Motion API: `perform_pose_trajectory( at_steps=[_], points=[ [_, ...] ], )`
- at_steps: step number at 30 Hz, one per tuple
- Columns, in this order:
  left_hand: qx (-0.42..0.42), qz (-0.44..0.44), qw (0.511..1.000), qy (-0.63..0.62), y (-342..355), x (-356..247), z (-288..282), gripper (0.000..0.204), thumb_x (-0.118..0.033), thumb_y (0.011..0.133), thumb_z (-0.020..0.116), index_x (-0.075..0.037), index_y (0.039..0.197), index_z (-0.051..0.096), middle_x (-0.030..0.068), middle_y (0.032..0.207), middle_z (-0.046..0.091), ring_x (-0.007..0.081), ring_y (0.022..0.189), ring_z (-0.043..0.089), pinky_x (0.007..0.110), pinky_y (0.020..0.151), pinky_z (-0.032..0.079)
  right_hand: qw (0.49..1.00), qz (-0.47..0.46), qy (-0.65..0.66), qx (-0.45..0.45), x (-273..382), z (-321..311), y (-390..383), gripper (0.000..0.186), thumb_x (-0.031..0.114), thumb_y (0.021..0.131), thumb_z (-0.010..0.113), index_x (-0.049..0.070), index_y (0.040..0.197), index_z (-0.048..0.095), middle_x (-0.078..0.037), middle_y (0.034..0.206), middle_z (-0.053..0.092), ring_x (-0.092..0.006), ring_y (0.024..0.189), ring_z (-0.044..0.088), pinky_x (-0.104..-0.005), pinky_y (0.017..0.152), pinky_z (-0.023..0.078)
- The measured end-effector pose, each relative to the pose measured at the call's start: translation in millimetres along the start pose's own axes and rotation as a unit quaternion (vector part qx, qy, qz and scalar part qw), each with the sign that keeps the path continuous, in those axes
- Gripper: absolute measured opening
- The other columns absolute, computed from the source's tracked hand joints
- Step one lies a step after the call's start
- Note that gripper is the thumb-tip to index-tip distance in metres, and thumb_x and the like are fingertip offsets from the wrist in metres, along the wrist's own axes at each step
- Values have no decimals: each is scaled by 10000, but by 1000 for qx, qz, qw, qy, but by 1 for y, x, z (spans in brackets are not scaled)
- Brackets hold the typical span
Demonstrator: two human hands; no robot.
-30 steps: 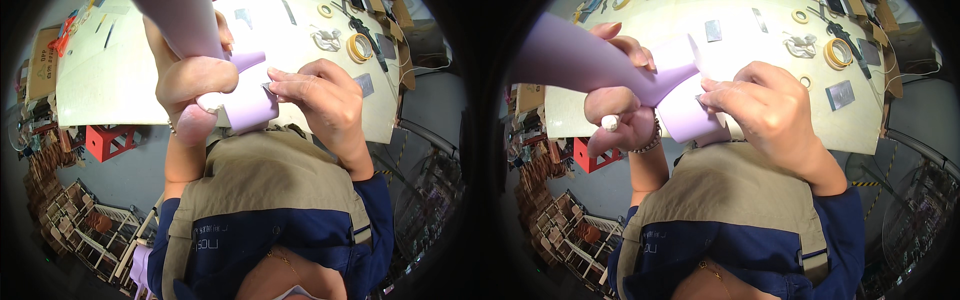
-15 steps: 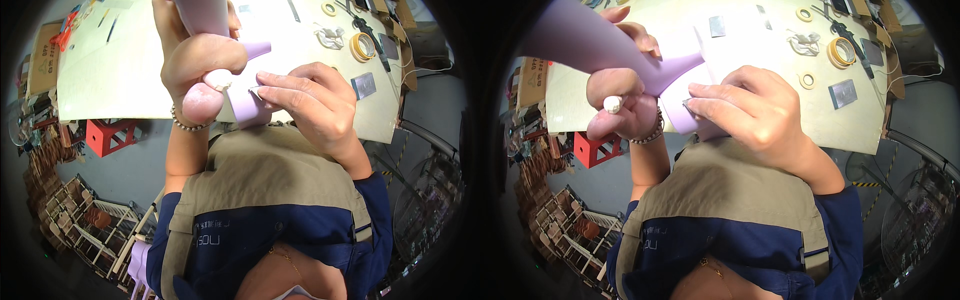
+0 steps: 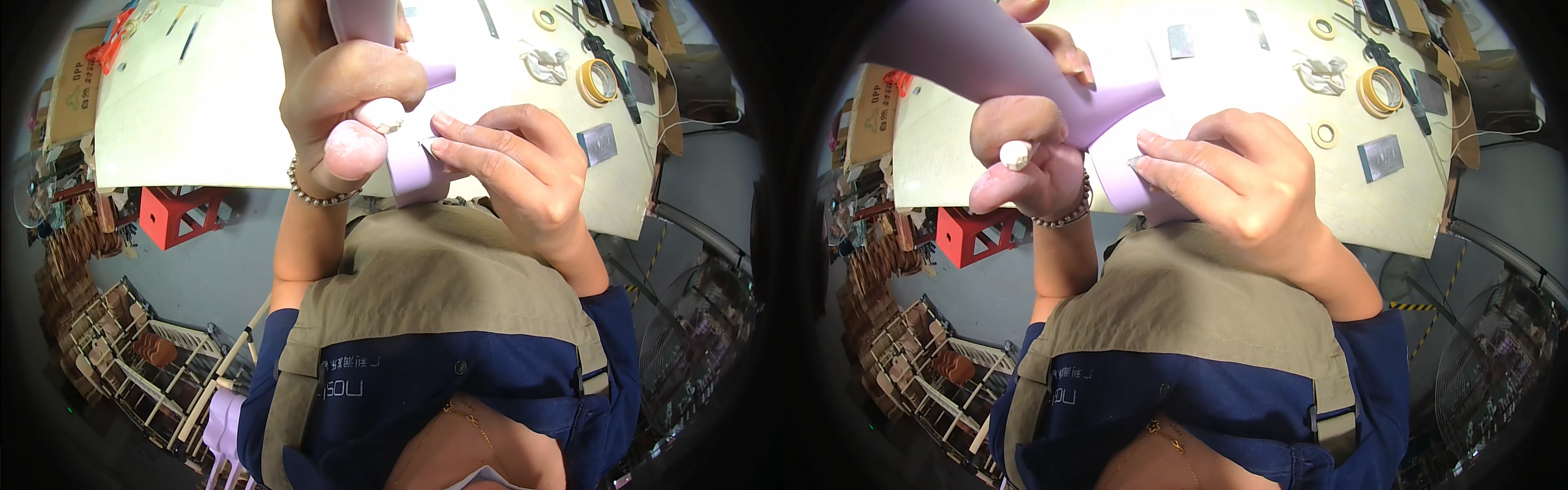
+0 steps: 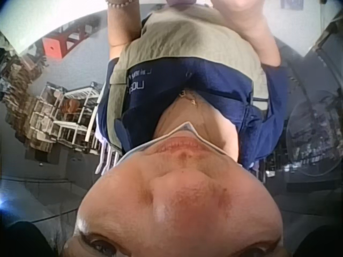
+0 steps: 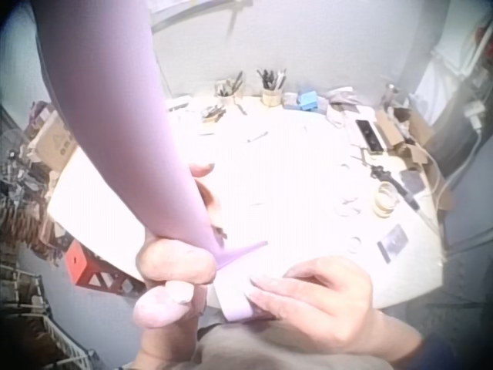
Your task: The person sands the edges and surfaces of a purple guitar body using a small sanding block. They repeatedly flip the guitar to work on different sides, then place it on a rack and retrieve another guitar to continue the same sanding process.
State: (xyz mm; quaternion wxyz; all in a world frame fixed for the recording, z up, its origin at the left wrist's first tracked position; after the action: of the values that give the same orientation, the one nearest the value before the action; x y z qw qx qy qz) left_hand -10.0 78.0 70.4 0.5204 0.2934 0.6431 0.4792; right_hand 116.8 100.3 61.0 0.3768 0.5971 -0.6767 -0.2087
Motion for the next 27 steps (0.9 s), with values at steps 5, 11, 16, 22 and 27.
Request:
perform_pose_trajectory(
  at_steps=[5, 11, 16, 22, 27],
  points=[
    [-23, -29, 999, 17, -4, 4, -6, 259, -430, 743, 426, -199, 702, 535, 245, 1140, 442, 246, 849, 404, 373, 771, 319, 999, 28, 15, -7, -5, 2, -2, 237, 96, 538, 604, 70, 766, 665, -23, 810, 669, -157, 595, 557, -253, 499, 456],
    [-51, -109, 991, 61, -5, 9, -10, 249, -420, 746, 453, -190, 685, 525, 246, 1133, 444, 253, 861, 405, 380, 791, 324, 1000, 20, 1, -14, -2, 1, -2, 247, 85, 531, 609, 69, 771, 666, -26, 806, 672, -156, 596, 560, -248, 504, 459],
    [-44, -112, 991, 64, -3, 12, -11, 325, -442, 792, 464, -153, 653, 519, 245, 1122, 450, 241, 811, 433, 352, 730, 378, 998, 42, 54, -3, -5, 0, -4, 253, 98, 524, 610, 69, 769, 666, -30, 827, 674, -160, 592, 558, -242, 508, 456],
    [-43, -66, 990, 115, 6, 9, -9, 475, -509, 815, 459, -79, 626, 534, 230, 1082, 489, 228, 824, 477, 328, 695, 401, 1000, 4, 1, -28, 11, -2, -10, 270, 105, 509, 618, 66, 771, 666, -41, 835, 669, -168, 626, 543, -231, 516, 452],
    [-28, -67, 988, 133, 8, 10, -7, 556, -567, 785, 452, -44, 627, 553, 188, 952, 529, 246, 865, 476, 349, 730, 376, 998, 9, -40, -43, 13, 1, -9, 270, 95, 518, 624, 64, 781, 674, -36, 851, 668, -175, 673, 524, -228, 532, 457]
  ],
)
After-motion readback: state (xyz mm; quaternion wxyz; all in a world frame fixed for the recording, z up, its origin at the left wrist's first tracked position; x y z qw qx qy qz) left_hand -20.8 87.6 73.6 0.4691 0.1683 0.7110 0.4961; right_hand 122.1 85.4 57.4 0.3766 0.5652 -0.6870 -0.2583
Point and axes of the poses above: each hand's wrist, its own y-axis towards the middle knuckle, its own z-axis out of the palm, x = y × z, the point moved 10 cm from there along y, towards the middle knuckle
